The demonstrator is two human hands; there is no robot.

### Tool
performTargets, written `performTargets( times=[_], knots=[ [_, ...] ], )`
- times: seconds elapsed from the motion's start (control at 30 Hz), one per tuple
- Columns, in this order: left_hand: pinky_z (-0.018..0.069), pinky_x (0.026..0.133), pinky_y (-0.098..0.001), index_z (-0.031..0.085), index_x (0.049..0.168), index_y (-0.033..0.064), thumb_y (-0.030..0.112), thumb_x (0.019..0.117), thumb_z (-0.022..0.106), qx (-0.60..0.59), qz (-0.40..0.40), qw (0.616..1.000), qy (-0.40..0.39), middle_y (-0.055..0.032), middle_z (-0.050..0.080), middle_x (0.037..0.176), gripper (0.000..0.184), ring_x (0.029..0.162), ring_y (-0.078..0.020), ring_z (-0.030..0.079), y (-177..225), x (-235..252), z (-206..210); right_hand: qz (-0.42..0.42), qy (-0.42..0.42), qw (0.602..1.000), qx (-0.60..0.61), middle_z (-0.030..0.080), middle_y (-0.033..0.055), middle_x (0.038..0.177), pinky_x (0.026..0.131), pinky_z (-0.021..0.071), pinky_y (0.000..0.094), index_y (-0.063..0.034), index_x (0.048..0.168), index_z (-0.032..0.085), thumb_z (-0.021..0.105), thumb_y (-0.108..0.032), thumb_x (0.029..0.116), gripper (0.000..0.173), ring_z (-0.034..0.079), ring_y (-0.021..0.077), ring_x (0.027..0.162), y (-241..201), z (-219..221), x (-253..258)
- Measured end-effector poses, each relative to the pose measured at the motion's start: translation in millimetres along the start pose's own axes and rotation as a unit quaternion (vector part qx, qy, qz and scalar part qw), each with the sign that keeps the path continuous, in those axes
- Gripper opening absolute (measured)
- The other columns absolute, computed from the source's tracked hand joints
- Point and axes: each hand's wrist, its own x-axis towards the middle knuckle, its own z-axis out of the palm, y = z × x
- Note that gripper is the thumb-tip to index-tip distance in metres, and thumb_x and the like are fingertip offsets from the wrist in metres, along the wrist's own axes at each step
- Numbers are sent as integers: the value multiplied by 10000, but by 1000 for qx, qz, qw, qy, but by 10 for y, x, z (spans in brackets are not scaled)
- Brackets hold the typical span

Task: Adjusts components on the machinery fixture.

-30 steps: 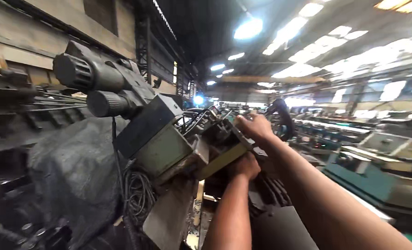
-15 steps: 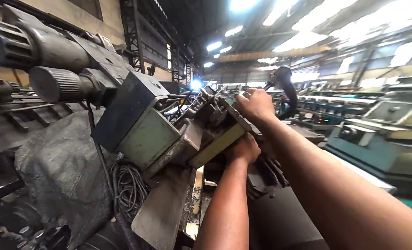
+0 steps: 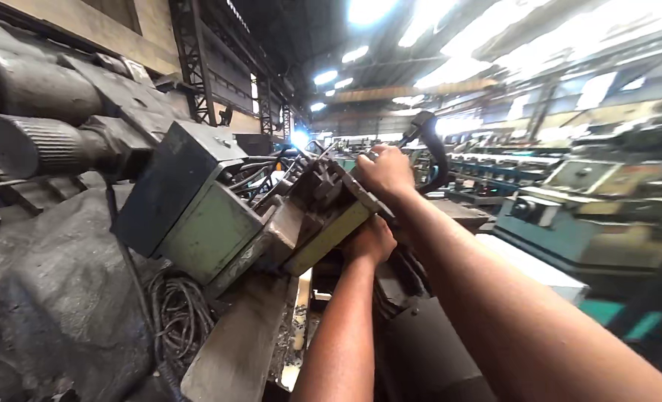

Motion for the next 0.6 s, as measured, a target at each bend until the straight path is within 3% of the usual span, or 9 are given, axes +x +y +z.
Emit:
performTargets(
  times=[0.13, 0.47, 0.6],
  knots=[
    [460, 1059, -556, 638, 1255, -29, 79, 1013, 633, -11, 12, 1000, 6, -249, 642, 1298, 264, 1262, -369, 596, 23, -109, -9, -7, 2, 1000, 15, 651, 261, 1293, 910, 476, 690, -53, 1352, 636, 525, -337, 1058, 423, 626, 453, 1198, 9, -3, -26],
    [508, 929, -569, 687, 1100, -24, 65, 970, 674, -6, -1, 999, 35, -227, 693, 1093, 158, 1063, -361, 662, 22, -121, -8, 6, -9, 1000, 13, 693, 208, 1204, 854, 502, 654, -85, 1211, 693, 505, -338, 1067, 347, 662, 402, 1135, -49, -22, -93],
    [487, 958, -579, 650, 1163, -52, 86, 1016, 597, 8, -21, 999, 43, -258, 671, 1143, 208, 1110, -384, 646, 67, -195, -31, 20, -16, 1000, 13, 696, 186, 1224, 853, 511, 646, -112, 1240, 695, 507, -348, 1063, 349, 665, 383, 1146, -82, -30, -122]
  ],
)
